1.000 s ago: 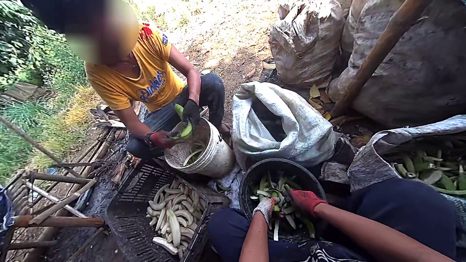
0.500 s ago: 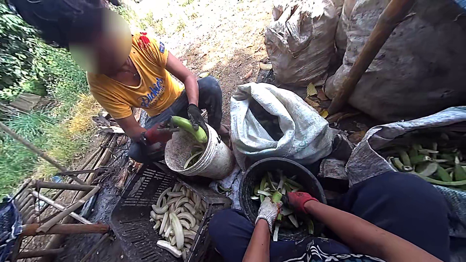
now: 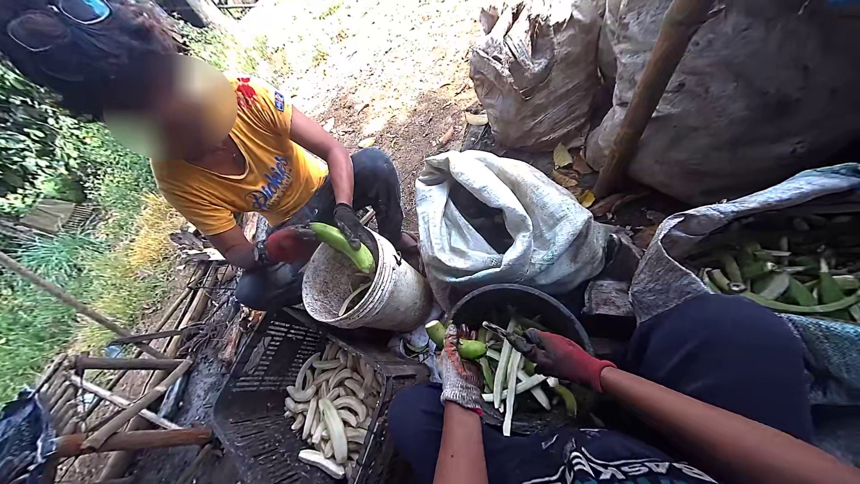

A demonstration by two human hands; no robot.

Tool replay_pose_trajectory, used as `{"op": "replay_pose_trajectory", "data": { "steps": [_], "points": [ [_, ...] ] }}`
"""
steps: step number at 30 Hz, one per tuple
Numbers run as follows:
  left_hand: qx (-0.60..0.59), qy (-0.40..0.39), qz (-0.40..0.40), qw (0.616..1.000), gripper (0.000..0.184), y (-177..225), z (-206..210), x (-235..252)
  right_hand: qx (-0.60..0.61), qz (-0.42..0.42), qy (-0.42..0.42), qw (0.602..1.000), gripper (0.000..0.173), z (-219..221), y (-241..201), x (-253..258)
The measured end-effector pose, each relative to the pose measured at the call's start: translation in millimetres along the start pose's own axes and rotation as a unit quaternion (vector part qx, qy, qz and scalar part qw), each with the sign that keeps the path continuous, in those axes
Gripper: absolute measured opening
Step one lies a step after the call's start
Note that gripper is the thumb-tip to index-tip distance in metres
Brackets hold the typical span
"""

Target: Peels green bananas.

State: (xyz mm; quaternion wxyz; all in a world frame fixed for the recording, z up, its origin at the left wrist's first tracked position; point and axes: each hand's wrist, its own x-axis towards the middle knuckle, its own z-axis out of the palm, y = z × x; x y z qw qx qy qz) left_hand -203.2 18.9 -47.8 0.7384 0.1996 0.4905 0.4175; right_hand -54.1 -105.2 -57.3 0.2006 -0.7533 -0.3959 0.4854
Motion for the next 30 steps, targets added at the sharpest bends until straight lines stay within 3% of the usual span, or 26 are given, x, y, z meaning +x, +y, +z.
{"op": "replay_pose_trajectory", "data": {
  "steps": [2, 5, 8, 11, 14, 18, 21, 23, 26, 30],
  "points": [
    [-0.003, -0.001, 0.008, 1.000, 0.030, -14.9, -3.0, 5.1, 0.025, -0.032, 0.043, 0.998, 0.046, 3.0, -9.6, -13.8],
    [0.062, 0.017, 0.000, 0.998, 0.035, -23.7, 6.2, -3.3, -0.031, -0.010, 0.072, 0.997, 0.048, 15.1, -25.4, -27.9],
    [0.055, 0.019, -0.018, 0.998, 0.040, -21.0, 11.3, -7.7, -0.056, 0.019, 0.065, 0.996, 0.051, 27.8, -30.8, -31.2],
    [0.046, -0.013, -0.040, 0.998, 0.041, -24.2, 9.6, -6.8, -0.028, 0.019, 0.045, 0.998, 0.043, 23.8, -32.4, -26.1],
    [-0.056, -0.076, -0.096, 0.991, 0.037, -22.8, 12.0, -4.9, -0.001, -0.024, 0.036, 0.999, 0.038, 14.2, -33.4, -25.4],
    [-0.159, -0.096, -0.109, 0.977, 0.039, -13.7, 18.5, -2.7, -0.037, -0.042, 0.027, 0.998, 0.038, 12.6, -35.1, -37.1],
    [-0.114, -0.188, -0.108, 0.970, 0.049, -15.2, 13.5, 2.6, -0.036, -0.067, 0.017, 0.997, 0.039, 3.8, -32.8, -37.6],
    [-0.002, -0.169, -0.052, 0.984, 0.053, -14.1, 11.1, 2.9, -0.048, -0.087, 0.018, 0.995, 0.040, -2.5, -37.5, -40.8],
    [0.116, -0.116, 0.037, 0.986, 0.045, -3.6, 14.6, 0.6, -0.081, -0.096, 0.014, 0.992, 0.037, -8.0, -44.0, -48.1],
    [0.088, -0.174, 0.011, 0.981, 0.040, -1.6, 7.3, 4.4, -0.130, -0.099, 0.021, 0.986, 0.039, -8.6, -44.1, -39.2]
  ]
}}
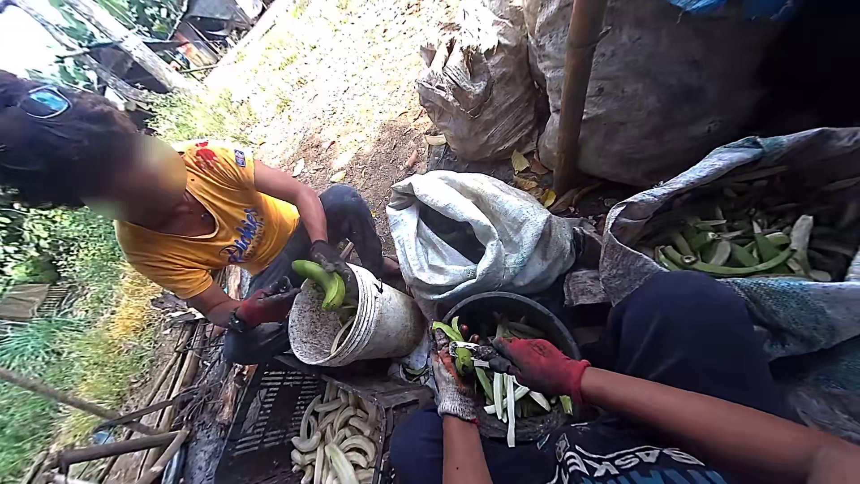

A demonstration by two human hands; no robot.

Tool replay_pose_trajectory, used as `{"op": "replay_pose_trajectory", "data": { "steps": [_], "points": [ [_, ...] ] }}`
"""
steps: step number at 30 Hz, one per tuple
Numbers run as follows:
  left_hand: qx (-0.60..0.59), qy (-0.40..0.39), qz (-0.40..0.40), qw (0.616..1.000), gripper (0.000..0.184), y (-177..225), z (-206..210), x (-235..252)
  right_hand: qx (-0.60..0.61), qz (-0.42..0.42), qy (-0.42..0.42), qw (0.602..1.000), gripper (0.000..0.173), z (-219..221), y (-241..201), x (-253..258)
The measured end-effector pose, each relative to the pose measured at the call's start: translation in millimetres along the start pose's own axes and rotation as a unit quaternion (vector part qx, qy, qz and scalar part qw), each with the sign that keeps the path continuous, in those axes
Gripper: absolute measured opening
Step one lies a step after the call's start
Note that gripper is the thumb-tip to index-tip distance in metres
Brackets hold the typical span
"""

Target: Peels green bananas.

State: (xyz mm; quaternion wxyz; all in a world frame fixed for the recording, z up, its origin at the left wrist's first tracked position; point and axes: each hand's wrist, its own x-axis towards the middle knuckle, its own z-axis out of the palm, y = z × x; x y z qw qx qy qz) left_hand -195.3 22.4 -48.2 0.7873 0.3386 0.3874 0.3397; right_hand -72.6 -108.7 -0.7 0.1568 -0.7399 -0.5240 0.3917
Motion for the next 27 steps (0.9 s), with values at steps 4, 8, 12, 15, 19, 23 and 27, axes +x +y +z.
{"op": "replay_pose_trajectory", "data": {
  "steps": [4, 8, 12, 15, 19, 23, 27],
  "points": [
    [-0.050, -0.080, -0.063, 0.994, 0.038, -2.8, -4.6, -4.1, -0.029, -0.015, 0.022, 0.999, 0.039, -6.8, 14.6, 17.0],
    [-0.068, -0.096, -0.123, 0.985, 0.039, 0.4, -5.8, -12.5, -0.064, -0.032, 0.029, 0.997, 0.038, -15.3, 26.4, 30.5],
    [-0.031, -0.110, -0.145, 0.983, 0.058, 13.5, -5.7, -13.8, -0.075, -0.053, 0.029, 0.995, 0.038, -15.9, 29.3, 31.9],
    [0.019, -0.164, -0.152, 0.974, 0.061, 18.5, -10.2, -8.2, -0.082, -0.056, 0.023, 0.995, 0.039, -16.2, 27.9, 32.5],
    [0.080, -0.195, -0.198, 0.957, 0.039, 21.0, -12.3, -5.3, -0.104, -0.068, 0.039, 0.991, 0.041, -22.0, 37.5, 42.8],
    [0.119, -0.220, -0.221, 0.943, 0.037, 22.8, -16.2, -13.6, -0.100, -0.023, 0.057, 0.993, 0.041, -32.5, 43.3, 53.7],
    [0.214, -0.148, -0.191, 0.947, 0.045, 18.8, -17.5, -20.6, -0.083, 0.032, 0.073, 0.993, 0.039, -55.8, 48.6, 43.8]
  ]
}}
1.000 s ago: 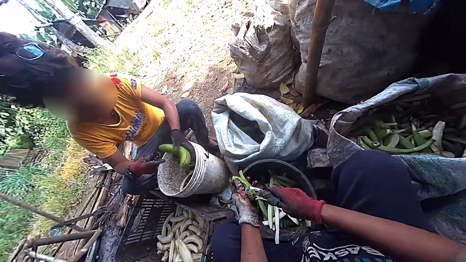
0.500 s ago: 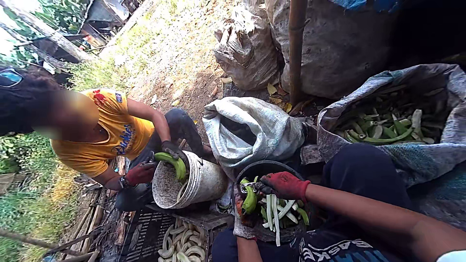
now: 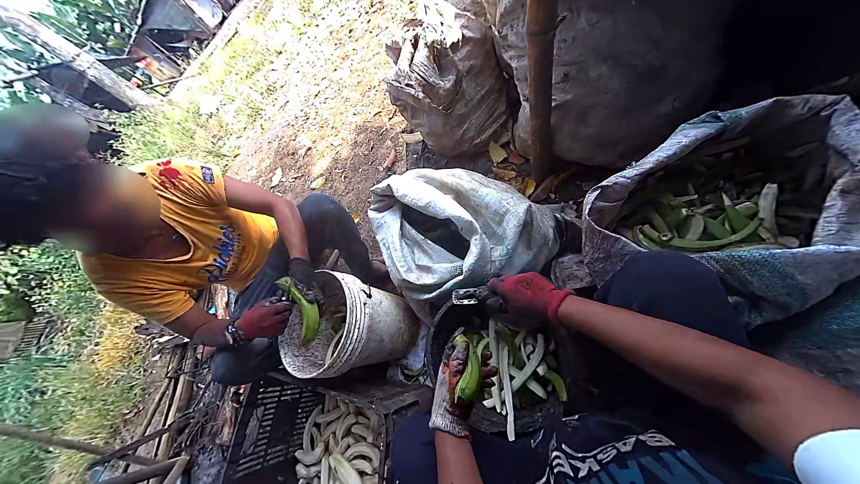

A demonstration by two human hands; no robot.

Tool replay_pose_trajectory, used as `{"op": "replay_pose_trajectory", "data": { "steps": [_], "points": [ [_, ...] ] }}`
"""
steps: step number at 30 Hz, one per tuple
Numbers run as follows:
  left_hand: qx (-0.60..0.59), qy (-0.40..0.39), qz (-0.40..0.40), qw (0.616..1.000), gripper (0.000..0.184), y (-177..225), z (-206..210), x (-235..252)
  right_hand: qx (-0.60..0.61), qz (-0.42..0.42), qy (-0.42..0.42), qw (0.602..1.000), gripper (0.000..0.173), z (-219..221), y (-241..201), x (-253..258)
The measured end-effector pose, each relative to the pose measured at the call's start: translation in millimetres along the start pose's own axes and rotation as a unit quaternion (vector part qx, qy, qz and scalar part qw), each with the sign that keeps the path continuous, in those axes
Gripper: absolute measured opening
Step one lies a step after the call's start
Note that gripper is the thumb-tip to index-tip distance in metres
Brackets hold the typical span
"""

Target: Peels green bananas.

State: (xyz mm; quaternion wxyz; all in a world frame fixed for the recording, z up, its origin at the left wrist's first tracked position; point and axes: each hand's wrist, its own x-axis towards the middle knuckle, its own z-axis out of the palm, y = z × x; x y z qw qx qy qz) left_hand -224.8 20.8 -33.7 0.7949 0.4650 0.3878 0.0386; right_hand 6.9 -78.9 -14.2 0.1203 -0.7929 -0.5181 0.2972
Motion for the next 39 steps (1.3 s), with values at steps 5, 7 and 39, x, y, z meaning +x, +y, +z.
{"op": "replay_pose_trajectory", "data": {
  "steps": [5, 7, 39],
  "points": [
    [0.134, 0.165, 0.124, 0.969, 0.044, -11.8, -8.1, 22.8, 0.004, -0.062, -0.148, 0.987, 0.031, 9.9, -31.9, -45.9],
    [0.155, 0.182, 0.121, 0.964, 0.049, -9.4, -3.0, 19.6, -0.022, -0.014, -0.171, 0.985, 0.033, 5.6, -32.7, -50.7],
    [-0.188, 0.114, 0.179, 0.959, 0.035, -14.9, 16.7, 20.9, 0.075, -0.028, -0.071, 0.994, 0.033, 41.4, -28.5, -44.7]
  ]
}}
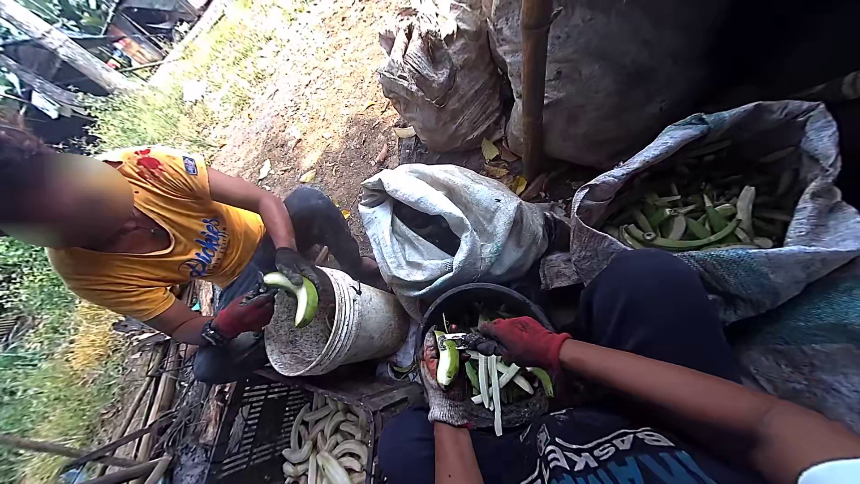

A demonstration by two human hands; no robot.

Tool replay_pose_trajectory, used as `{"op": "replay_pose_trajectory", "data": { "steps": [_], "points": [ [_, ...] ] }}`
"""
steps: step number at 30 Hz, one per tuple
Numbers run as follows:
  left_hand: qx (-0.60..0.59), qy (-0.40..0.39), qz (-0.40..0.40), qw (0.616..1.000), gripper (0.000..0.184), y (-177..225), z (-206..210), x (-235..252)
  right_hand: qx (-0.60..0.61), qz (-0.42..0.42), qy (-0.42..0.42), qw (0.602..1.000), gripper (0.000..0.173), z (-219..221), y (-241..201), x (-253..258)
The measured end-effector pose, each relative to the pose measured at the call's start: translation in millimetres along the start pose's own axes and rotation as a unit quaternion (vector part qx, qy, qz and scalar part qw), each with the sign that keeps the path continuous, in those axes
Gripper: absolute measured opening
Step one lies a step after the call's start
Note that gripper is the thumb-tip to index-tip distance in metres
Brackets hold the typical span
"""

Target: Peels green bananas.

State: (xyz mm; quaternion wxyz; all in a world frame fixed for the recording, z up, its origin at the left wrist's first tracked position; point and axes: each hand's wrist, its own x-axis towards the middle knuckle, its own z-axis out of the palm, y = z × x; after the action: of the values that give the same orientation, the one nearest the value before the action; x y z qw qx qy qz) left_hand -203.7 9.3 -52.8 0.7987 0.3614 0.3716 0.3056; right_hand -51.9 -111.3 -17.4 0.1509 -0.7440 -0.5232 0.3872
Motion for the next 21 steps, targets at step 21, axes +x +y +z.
{"op": "replay_pose_trajectory", "data": {
  "steps": [21],
  "points": [
    [0.144, -0.030, -0.105, 0.983, 0.037, 14.5, -1.1, 0.5, -0.028, 0.012, 0.044, 0.999, 0.037, -29.1, 19.3, 6.6]
  ]
}}
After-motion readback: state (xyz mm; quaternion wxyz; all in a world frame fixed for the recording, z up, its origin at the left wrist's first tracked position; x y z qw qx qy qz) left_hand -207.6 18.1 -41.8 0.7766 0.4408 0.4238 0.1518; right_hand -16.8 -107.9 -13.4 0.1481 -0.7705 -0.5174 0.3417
